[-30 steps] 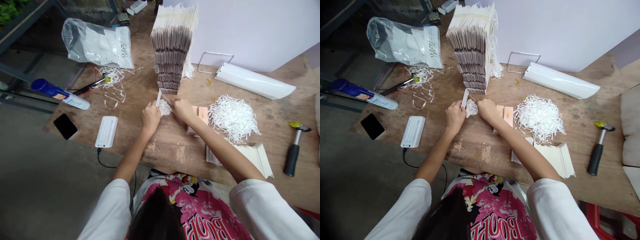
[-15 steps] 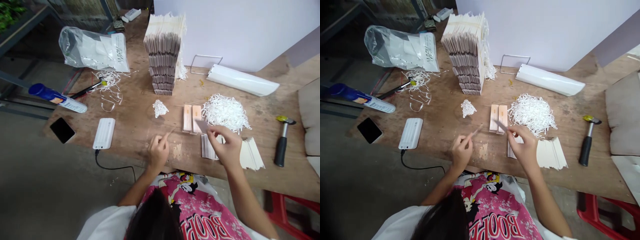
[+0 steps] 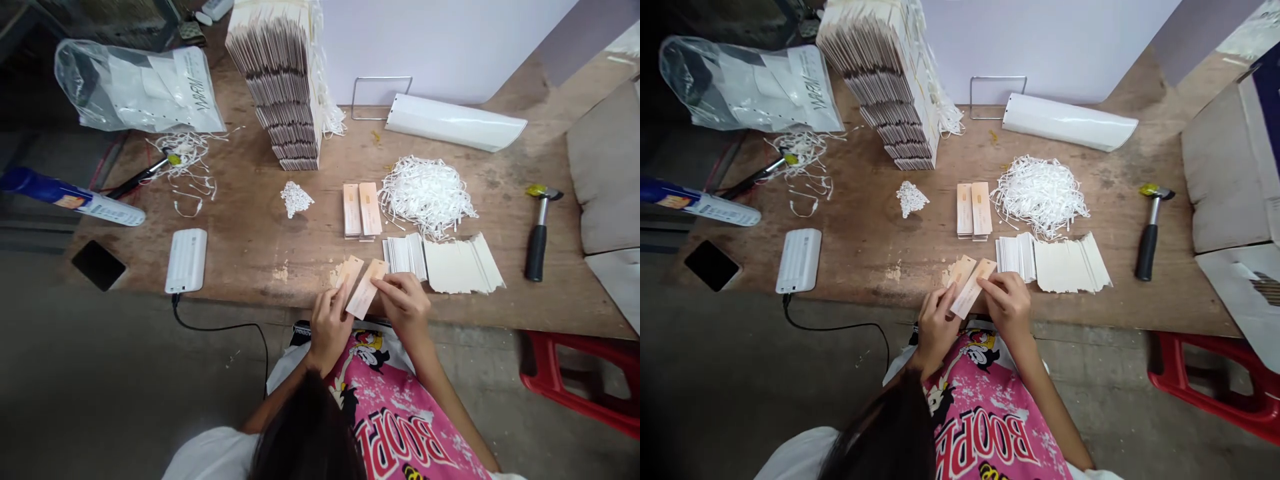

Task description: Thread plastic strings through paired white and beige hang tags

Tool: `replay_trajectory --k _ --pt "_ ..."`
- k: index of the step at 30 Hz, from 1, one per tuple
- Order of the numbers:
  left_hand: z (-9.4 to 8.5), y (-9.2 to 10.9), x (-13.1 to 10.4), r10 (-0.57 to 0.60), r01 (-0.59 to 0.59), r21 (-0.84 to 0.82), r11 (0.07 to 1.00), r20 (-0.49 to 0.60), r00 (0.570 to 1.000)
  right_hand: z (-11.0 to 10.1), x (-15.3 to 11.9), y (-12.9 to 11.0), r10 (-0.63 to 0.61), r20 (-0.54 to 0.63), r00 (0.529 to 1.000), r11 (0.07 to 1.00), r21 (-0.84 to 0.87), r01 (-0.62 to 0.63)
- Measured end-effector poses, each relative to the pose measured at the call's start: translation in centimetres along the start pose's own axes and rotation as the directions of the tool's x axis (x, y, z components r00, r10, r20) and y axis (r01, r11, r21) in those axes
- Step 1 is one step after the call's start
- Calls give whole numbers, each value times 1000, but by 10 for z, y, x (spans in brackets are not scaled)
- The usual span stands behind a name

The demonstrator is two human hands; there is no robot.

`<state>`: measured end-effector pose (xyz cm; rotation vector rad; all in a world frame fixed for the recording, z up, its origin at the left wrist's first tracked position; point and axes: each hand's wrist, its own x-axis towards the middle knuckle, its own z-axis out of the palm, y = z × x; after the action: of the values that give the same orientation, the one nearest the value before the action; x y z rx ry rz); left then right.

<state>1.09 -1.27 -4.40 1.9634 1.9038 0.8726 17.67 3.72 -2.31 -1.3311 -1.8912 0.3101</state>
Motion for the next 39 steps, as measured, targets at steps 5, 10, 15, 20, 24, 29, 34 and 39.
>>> replay_trajectory --k 5,10,15,20,24,29,34,39 --pt "-29 -20 -25 -405 409 -357 840 90 910 26 -3 -3 4 102 995 999 -42 0" --pt "-37 -40 -30 -662 753 -541 376 412 626 23 -14 -14 42 134 990 995 -95 -29" --pt "-27 -33 -17 -542 842 -506 185 663 517 -50 -23 11 210 -234 949 925 -267 -270" --pt "-18 -24 -10 -457 883 -457 105 767 451 -125 -36 88 370 -193 909 869 -275 -412" --pt "-17 -22 -6 -451 885 -459 74 776 440 -141 -38 130 418 133 899 907 -113 -405" --pt "-17 -24 -9 -471 905 -426 25 793 386 -144 -25 143 324 216 921 944 -136 -300" --pt "-4 -30 -22 -406 957 -285 49 870 280 -147 -22 145 241 240 940 965 -165 -205" --pt "9 -28 -26 -373 963 -247 110 888 270 -145 -26 147 226 222 948 969 -156 -194"
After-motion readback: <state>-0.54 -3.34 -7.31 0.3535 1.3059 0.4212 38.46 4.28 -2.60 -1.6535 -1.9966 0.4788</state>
